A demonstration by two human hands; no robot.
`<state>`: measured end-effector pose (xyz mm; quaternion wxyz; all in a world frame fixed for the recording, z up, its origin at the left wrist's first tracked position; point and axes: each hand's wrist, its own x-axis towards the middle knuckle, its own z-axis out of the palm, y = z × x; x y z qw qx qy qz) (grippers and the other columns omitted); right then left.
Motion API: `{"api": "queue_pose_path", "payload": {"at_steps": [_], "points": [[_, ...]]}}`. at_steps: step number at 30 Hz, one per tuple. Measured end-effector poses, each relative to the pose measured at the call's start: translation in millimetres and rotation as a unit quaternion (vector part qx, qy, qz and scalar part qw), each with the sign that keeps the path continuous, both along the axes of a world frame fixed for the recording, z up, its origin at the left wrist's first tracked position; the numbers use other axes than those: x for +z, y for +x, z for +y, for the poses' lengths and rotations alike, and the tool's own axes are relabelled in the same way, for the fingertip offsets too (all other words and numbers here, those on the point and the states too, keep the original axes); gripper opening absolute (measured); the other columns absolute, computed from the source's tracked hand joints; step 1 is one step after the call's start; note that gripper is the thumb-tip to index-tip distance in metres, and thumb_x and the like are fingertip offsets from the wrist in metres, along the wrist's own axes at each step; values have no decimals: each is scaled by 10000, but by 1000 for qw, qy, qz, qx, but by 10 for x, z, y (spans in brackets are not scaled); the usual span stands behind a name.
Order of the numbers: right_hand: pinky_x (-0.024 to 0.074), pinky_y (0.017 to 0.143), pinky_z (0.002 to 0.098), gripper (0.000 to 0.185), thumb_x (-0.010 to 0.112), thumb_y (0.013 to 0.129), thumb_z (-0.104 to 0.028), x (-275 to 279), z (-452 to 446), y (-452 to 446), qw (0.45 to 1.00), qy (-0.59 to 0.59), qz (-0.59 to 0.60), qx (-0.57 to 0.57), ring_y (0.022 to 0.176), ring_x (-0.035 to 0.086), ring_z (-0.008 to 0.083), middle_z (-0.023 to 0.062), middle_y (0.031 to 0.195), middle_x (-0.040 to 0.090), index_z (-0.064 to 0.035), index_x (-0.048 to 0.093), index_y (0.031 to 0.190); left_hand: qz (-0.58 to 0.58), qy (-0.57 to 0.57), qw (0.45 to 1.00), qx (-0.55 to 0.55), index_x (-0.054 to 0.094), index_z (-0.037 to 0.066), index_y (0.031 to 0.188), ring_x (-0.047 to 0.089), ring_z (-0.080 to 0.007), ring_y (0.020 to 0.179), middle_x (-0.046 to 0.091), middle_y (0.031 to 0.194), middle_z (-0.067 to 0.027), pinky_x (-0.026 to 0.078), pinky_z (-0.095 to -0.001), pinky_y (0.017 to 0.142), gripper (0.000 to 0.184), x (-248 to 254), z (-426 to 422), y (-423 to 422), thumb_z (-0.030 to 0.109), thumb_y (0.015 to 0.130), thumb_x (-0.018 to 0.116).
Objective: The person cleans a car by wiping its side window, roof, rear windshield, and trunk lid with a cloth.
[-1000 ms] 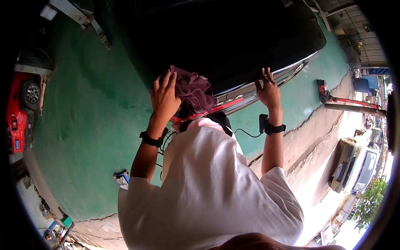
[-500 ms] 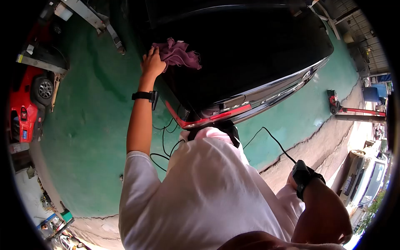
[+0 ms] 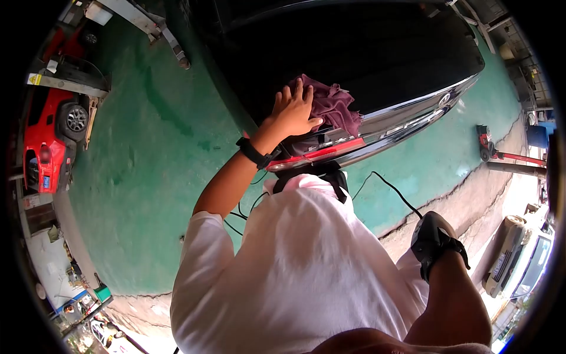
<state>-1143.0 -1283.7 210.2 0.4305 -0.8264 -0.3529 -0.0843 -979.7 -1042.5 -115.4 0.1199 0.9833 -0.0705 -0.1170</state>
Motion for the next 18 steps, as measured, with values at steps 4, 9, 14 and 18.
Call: {"api": "queue_pose_path", "payload": {"at_steps": [4, 9, 14, 18], "points": [[501, 888, 281, 334, 473, 1063, -148, 482, 141, -103, 970, -155, 166, -82, 903, 620, 170, 111, 1006, 647, 10, 586, 1334, -12, 65, 998, -16, 353, 51, 1559, 375, -483, 1374, 276, 1618, -269, 313, -521, 1080, 977, 65, -66, 751, 702, 866, 581], [490, 912, 258, 332, 475, 1059, -135, 773, 313, 138, 803, -374, 434, -165, 919, 630, 155, 100, 988, 666, 21, 569, 1337, 30, 127, 990, 61, 352, 12, 1548, 311, -427, 1468, 291, 1617, -258, 243, -503, 1164, 1018, 127, -1, 1751, 774, 884, 476], [474, 939, 240, 332, 476, 1055, -129, 929, 91, 282, 671, -449, 554, -203, 942, 636, 144, 89, 976, 683, 31, 551, 1336, -91, 54, 984, 142, 328, -82, 1531, 235, -415, 1511, 250, 1630, -273, 181, -515, 1222, 1005, -219, -253, 2115, 736, 951, 383], [460, 951, 260, 335, 474, 1051, -153, 544, -423, 258, 947, -124, 297, 24, 971, 616, 156, 92, 998, 670, 24, 549, 1325, -23, 101, 995, -9, 333, -122, 1506, 282, -490, 1477, 277, 1582, -352, 257, -488, 1219, 987, -14, -925, 1851, 707, 972, 374]]}}
